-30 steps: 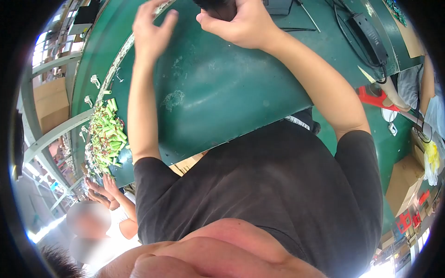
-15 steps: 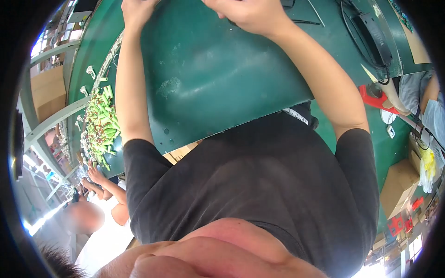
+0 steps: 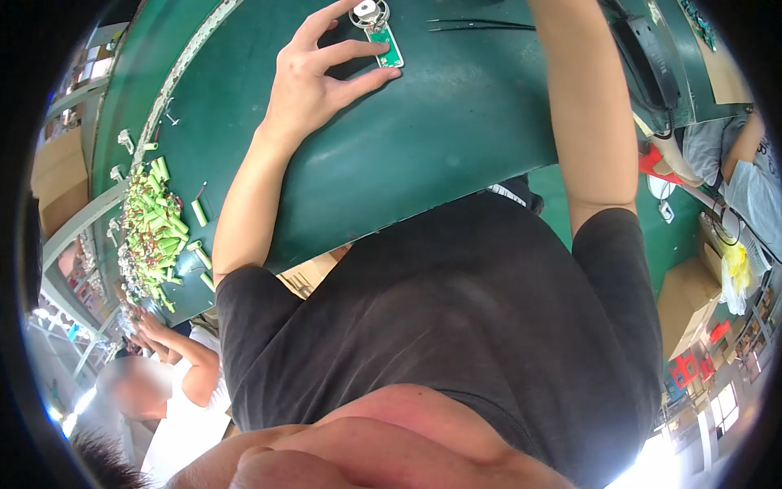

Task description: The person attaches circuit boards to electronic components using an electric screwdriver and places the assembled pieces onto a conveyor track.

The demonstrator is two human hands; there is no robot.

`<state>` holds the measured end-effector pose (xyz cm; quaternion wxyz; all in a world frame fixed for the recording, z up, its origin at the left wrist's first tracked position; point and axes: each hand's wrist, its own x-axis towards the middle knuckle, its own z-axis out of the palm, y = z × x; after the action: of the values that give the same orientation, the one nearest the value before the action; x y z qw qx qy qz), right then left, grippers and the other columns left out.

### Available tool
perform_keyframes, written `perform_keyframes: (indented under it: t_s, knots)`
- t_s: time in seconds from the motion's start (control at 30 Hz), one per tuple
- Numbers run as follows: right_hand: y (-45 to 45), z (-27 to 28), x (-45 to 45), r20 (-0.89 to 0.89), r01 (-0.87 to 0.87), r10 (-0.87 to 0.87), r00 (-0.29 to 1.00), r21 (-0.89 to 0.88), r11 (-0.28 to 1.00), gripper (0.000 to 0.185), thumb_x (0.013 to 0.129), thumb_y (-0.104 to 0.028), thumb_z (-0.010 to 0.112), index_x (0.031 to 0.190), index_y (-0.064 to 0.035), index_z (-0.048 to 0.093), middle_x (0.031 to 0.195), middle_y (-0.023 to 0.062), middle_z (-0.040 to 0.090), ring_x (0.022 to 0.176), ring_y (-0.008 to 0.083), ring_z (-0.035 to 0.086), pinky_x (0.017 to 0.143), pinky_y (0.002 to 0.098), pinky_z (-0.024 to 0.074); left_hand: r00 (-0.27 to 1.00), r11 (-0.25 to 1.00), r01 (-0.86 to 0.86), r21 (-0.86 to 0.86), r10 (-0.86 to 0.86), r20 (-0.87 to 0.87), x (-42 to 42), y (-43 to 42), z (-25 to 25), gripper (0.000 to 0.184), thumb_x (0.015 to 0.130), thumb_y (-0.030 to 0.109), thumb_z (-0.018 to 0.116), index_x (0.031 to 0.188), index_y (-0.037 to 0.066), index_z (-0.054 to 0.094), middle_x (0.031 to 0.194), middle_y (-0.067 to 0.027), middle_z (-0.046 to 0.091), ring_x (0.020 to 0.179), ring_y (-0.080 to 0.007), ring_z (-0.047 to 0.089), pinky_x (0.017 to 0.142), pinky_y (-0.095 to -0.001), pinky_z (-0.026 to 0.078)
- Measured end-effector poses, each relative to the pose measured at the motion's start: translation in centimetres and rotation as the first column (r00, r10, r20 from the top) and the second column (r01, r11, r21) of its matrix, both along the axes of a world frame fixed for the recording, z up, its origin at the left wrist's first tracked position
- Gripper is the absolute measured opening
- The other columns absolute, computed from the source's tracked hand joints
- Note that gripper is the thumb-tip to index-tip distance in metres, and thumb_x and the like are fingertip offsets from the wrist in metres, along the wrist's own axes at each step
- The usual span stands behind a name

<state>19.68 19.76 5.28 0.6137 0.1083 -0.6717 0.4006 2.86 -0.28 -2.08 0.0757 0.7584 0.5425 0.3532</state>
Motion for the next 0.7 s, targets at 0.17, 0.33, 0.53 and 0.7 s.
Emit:
perform_keyframes:
  t_s: [0.17,0.33,0.53,0.7]
  knots:
    - [-2.9,0.3,-0.1,0.160,-0.085,0.125,0.979,-0.236,0.968,0.021,0.097,-0.004,0.060,0.076,-0.0010,0.056,0.061,0.0027,0.049,0.051,0.0133,0.052,0.050,0.0275,0.0457,0.998,0.998,0.041,0.037,-0.043,0.041,-0.2,-0.3,-0.6,0.028,0.069,0.017,0.090,0.089,0.003,0.077,0.138,-0.0250,0.059,0.123,-0.0412,0.061,0.103,-0.0450,0.051]
    - [-6.2,-1.8,-1.2,0.165,-0.176,0.248,0.954,-0.358,0.917,0.007,0.099,-0.005,0.054,0.100,0.0012,0.055,0.064,0.0029,0.048,0.047,0.0129,0.048,0.047,0.0279,0.0437,0.994,0.992,0.094,0.089,-0.099,0.050,-0.5,-0.2,-1.4,0.027,0.068,0.018,0.090,0.087,0.004,0.077,0.138,-0.0250,0.058,0.123,-0.0416,0.060,0.102,-0.0463,0.050]
    - [-7.6,-4.5,-2.5,0.156,-0.254,0.298,0.942,-0.249,0.934,0.032,0.098,-0.003,0.055,0.127,0.0029,0.044,0.065,0.0036,0.049,0.046,0.0122,0.047,0.047,0.0265,0.0428,0.992,0.991,0.119,0.067,-0.121,0.024,-0.6,-0.4,-1.4,0.026,0.069,0.017,0.089,0.087,0.004,0.077,0.140,-0.0244,0.057,0.126,-0.0415,0.058,0.103,-0.0471,0.048]
    - [-7.8,-5.3,-2.9,0.182,-0.234,0.287,0.940,-0.265,0.935,0.036,0.096,-0.001,0.056,0.129,0.0029,0.042,0.065,0.0040,0.051,0.046,0.0116,0.047,0.047,0.0259,0.0422,0.993,0.992,0.106,0.062,-0.109,0.049,-0.7,-0.4,-1.6,0.026,0.069,0.018,0.089,0.087,0.004,0.077,0.140,-0.0243,0.057,0.127,-0.0414,0.057,0.104,-0.0469,0.047]
